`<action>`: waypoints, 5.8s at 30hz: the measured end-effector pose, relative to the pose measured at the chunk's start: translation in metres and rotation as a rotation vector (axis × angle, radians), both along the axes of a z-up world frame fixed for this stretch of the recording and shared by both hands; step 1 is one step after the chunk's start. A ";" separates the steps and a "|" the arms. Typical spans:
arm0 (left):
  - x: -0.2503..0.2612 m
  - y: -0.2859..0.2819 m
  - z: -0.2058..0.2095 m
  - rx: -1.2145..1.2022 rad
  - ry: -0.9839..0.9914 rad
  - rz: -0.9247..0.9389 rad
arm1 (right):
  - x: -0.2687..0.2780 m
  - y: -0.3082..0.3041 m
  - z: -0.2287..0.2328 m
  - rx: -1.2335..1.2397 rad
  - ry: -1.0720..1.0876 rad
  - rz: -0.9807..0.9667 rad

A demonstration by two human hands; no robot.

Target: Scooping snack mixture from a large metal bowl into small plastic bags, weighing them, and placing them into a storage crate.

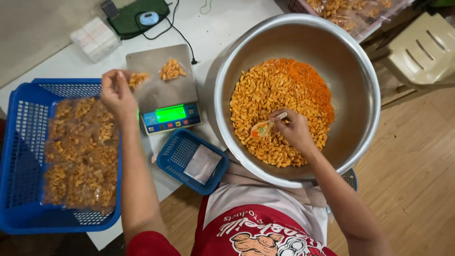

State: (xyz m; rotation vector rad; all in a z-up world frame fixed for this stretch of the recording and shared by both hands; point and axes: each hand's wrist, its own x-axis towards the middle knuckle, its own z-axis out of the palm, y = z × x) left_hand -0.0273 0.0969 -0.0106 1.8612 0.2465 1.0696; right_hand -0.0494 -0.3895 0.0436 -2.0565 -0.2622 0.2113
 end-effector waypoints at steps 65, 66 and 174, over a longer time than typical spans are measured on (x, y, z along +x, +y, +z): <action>-0.166 -0.143 -0.073 0.419 1.204 -0.227 | 0.060 0.043 -0.051 -0.090 -0.680 0.367; -0.169 -0.139 -0.076 0.477 1.161 -0.161 | 0.045 0.039 -0.044 -0.038 -0.590 0.443; -0.277 -0.024 0.052 0.239 0.557 0.369 | 0.015 -0.069 -0.003 -0.369 -0.417 0.005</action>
